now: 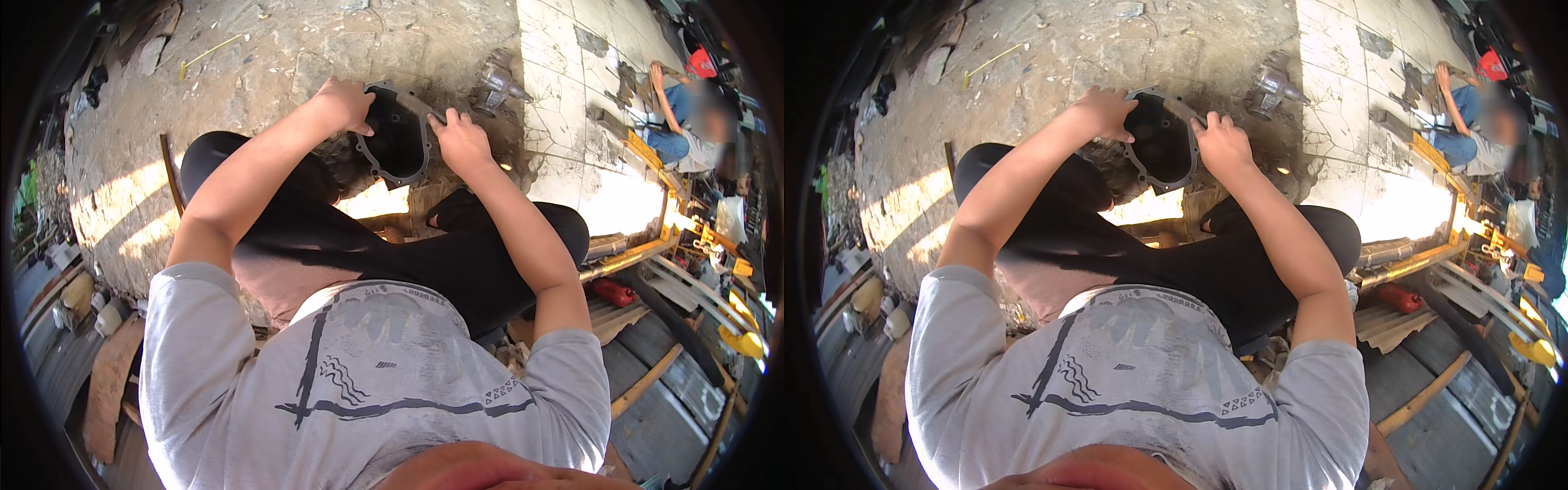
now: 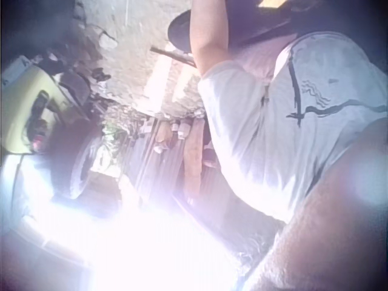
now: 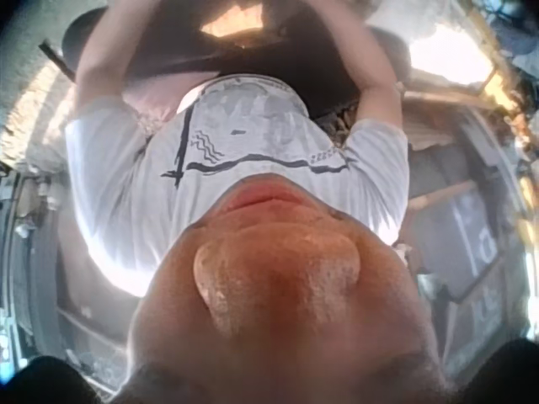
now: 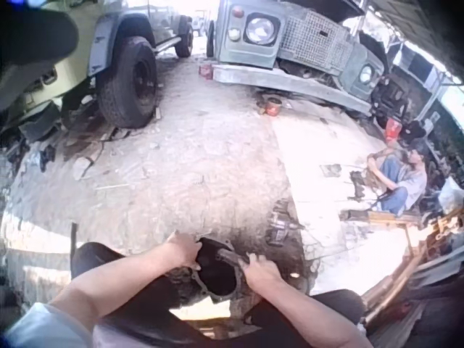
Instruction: The person sits on the ground and uses a screwdriver to scrape and clean the interior surfaces of a metal mechanical housing. They repeatedly scrape edges and corners, then wipe the interior with their fingers.
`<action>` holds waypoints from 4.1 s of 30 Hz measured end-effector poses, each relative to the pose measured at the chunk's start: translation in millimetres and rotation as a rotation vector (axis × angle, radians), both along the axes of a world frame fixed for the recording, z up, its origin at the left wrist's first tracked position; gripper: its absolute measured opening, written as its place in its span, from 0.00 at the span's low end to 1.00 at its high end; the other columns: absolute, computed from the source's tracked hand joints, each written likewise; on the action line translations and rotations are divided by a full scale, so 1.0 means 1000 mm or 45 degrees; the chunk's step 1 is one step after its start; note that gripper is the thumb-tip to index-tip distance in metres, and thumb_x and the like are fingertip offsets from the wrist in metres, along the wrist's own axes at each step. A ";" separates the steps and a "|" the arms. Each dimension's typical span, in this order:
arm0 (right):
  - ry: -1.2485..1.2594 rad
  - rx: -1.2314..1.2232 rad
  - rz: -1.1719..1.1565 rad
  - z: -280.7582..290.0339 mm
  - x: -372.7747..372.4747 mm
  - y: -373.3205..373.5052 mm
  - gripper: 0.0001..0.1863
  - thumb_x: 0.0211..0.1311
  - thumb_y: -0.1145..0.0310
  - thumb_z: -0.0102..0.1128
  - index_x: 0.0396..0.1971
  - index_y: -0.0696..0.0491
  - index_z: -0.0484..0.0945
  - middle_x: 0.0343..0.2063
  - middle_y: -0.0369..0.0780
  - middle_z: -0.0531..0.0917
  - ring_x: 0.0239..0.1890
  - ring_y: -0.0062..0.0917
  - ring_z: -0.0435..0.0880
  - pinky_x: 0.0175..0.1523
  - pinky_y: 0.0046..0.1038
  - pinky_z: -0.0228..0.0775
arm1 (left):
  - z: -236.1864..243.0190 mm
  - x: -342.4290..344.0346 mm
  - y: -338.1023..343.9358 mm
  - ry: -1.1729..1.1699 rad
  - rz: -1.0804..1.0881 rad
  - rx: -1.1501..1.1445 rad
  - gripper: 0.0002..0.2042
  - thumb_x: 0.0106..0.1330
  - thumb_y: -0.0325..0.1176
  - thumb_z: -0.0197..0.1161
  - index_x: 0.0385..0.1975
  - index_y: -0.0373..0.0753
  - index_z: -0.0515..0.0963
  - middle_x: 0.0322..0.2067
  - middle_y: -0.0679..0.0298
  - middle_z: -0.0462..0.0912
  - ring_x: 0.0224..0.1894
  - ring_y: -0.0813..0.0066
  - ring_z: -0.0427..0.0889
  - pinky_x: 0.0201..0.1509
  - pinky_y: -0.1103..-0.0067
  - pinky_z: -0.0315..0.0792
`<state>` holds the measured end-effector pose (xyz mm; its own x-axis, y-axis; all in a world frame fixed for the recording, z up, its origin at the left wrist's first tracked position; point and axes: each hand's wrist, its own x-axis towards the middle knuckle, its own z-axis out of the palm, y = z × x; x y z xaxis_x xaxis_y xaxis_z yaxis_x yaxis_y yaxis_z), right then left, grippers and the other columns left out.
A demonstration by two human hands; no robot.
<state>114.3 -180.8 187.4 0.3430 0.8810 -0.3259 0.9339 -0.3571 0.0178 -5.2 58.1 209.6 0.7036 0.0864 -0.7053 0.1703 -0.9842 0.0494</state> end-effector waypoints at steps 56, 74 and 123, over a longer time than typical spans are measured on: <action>0.332 -0.366 0.181 0.026 0.035 0.022 0.12 0.55 0.69 0.63 0.38 0.51 0.90 0.40 0.43 0.89 0.43 0.38 0.89 0.43 0.38 0.83 | -0.127 -0.015 0.036 0.281 0.098 0.005 0.26 0.58 0.58 0.64 0.49 0.46 0.86 0.51 0.57 0.86 0.55 0.57 0.85 0.58 0.63 0.78; 0.456 -0.534 0.192 0.037 0.031 0.003 0.14 0.53 0.66 0.70 0.42 0.45 0.91 0.41 0.39 0.90 0.43 0.34 0.89 0.39 0.39 0.81 | -0.153 -0.008 0.031 0.354 0.042 -0.136 0.39 0.66 0.71 0.50 0.49 0.36 0.85 0.55 0.47 0.83 0.58 0.48 0.82 0.63 0.62 0.74; 0.420 -0.516 0.135 0.073 0.046 0.000 0.14 0.54 0.69 0.66 0.41 0.50 0.90 0.43 0.42 0.90 0.46 0.37 0.88 0.45 0.40 0.82 | -0.160 -0.025 0.000 -0.203 0.889 -0.355 0.30 0.52 0.43 0.75 0.54 0.35 0.79 0.50 0.44 0.84 0.56 0.46 0.81 0.59 0.62 0.75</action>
<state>160.5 -181.3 260.2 0.0810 0.6860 -0.7231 0.9439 -0.2859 -0.1655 -30.4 57.9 49.2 0.6464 0.3820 -0.6605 0.7175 -0.5987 0.3559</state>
